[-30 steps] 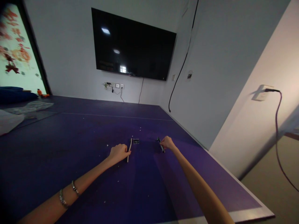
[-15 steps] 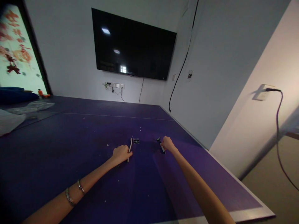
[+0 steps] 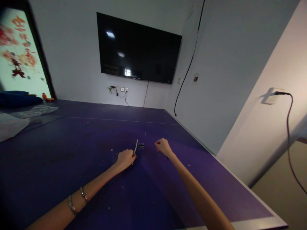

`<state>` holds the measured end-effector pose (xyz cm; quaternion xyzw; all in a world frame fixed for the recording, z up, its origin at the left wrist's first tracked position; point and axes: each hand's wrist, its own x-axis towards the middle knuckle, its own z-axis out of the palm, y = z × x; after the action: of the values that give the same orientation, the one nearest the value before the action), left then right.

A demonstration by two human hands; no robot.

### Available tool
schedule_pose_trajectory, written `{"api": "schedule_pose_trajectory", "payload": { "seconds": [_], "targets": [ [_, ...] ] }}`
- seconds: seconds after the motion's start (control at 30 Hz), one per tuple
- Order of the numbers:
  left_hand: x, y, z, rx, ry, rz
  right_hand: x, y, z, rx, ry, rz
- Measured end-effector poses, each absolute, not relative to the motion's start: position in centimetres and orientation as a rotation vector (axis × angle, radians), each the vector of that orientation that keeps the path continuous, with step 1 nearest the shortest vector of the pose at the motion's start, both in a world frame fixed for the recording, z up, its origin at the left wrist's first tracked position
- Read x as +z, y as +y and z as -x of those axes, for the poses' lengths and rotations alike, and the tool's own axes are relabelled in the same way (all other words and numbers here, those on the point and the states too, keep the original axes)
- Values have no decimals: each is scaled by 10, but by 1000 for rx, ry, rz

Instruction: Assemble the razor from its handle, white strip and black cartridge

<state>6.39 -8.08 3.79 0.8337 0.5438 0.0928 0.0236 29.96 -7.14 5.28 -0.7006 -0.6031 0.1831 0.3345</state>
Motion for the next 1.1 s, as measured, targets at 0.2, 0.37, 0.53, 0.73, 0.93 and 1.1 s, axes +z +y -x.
{"api": "schedule_pose_trajectory", "payload": {
  "seconds": [0.2, 0.37, 0.53, 0.73, 0.93, 1.1],
  "targets": [
    [59, -96, -80, 412, 1618, -2673, 60, -78, -252, 990, -1170, 1389],
    [66, -105, -95, 494, 1590, -2723, 65, -85, -237, 1207, -957, 1200],
    [66, -106, -104, 500, 1602, -2708, 60, -82, -238, 1142, -970, 1245],
    [66, -100, -113, 499, 1524, -2689, 61, -77, -262, 937, -1134, 1495],
    [65, -72, -101, 443, 1591, -2632, 66, -80, -337, 646, -1222, 1738],
    [56, -40, -87, 478, 1609, -2631, 61, -88, -390, 334, -1374, 1989]
  ]
}}
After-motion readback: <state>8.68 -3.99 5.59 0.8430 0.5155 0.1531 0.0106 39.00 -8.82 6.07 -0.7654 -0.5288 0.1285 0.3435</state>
